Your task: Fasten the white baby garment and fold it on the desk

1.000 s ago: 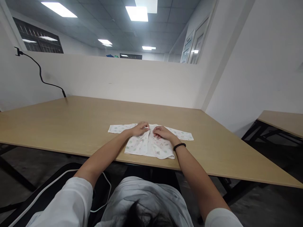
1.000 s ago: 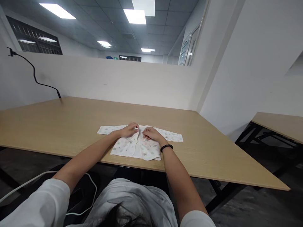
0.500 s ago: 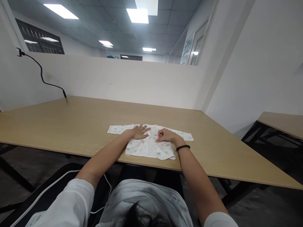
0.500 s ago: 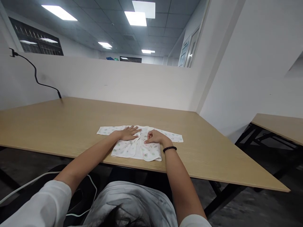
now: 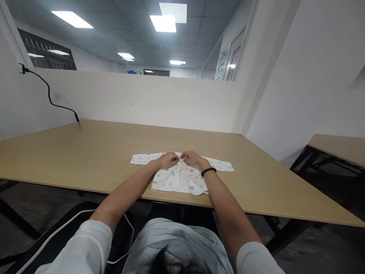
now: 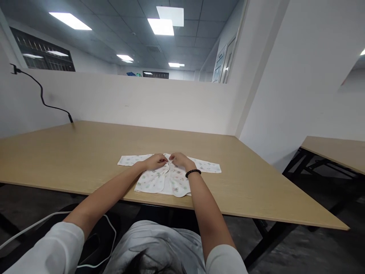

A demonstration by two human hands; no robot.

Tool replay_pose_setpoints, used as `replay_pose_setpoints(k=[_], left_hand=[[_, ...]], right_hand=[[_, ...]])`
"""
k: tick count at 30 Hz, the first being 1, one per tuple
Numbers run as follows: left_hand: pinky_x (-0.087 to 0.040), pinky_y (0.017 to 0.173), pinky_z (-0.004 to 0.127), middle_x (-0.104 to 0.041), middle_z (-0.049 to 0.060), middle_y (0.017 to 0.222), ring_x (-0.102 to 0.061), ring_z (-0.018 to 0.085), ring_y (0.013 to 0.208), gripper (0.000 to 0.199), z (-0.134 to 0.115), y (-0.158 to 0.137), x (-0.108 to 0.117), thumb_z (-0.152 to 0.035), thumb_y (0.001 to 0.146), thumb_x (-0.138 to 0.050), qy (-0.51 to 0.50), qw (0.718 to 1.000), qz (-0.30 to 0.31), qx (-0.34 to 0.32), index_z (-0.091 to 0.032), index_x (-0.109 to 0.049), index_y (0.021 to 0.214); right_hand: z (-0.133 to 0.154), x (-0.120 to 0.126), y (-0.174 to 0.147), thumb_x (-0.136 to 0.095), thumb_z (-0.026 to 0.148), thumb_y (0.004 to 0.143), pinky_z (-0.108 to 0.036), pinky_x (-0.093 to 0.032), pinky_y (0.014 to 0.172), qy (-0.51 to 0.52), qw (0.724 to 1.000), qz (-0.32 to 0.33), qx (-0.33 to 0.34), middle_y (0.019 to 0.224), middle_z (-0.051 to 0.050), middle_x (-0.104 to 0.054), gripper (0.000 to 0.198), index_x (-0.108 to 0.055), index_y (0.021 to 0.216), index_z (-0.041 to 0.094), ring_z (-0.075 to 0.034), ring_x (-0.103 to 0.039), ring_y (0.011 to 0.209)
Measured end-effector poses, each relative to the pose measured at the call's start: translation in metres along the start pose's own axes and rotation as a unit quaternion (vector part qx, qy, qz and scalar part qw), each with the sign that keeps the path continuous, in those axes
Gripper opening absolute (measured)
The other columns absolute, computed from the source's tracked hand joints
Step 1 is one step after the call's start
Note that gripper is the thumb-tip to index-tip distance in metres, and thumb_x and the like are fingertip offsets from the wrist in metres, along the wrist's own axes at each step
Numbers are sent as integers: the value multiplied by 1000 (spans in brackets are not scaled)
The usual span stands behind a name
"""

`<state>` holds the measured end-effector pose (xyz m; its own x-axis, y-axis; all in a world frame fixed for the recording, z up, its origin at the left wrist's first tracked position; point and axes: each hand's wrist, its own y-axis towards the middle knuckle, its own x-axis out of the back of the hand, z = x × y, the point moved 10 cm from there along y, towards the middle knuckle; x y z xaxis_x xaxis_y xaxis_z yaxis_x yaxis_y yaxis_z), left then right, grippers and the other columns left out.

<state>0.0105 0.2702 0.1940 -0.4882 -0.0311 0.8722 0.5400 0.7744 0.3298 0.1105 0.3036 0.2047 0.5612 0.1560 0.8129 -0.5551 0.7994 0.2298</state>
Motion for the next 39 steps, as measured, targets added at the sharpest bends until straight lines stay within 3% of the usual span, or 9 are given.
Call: replay_pose_setpoints(k=[4,10,16,25,31,39], left_hand=[[-47,72,28,-71,6,87,-64,20,80,18,-5,-1,-2,-22,85,-57,-23,1000,1,-4,-18,-74,91],[-47,67,25,-69,1,76,-60,16,72,16,-2,0,0,-31,84,-60,-116,993,-26,23,-19,-70,85],[-50,68,27,-70,3,77,-62,16,72,17,10,2,4,-31,80,-60,-156,980,-90,87,-16,-68,81],[-51,70,27,-74,4,89,-65,17,76,25,4,2,-5,-22,69,-67,-123,990,18,64,-18,-75,92],[-49,70,26,-69,4,85,-63,17,77,14,0,2,0,-19,75,-60,-81,996,-31,35,-18,-72,83],[-45,64,26,-63,0,71,-55,15,67,16,11,6,-1,-32,81,-57,-170,976,-113,74,-17,-64,81]], right_hand=[[-5,-12,-9,-62,3,75,-32,-48,85,21,998,-22,58,97,-8,-70,20,-72,85,18,-21,-63,90],[-3,-5,-20,-67,10,77,-33,-46,84,9,993,-59,99,91,-7,-68,11,-70,83,18,-21,-60,88],[5,5,-21,-60,15,78,-32,-42,83,43,990,-97,91,89,-5,-67,6,-65,80,19,-19,-57,86],[1,0,-22,-55,26,75,-26,-37,63,165,984,-56,42,70,2,-56,10,-59,80,18,-14,-48,65],[-9,-7,-22,-58,29,71,-24,-31,57,183,983,-20,-6,62,6,-47,15,-57,81,18,-12,-42,59],[1,-5,-23,-55,33,76,-26,-38,67,197,978,-41,62,75,2,-56,16,-57,84,19,-14,-47,68]])
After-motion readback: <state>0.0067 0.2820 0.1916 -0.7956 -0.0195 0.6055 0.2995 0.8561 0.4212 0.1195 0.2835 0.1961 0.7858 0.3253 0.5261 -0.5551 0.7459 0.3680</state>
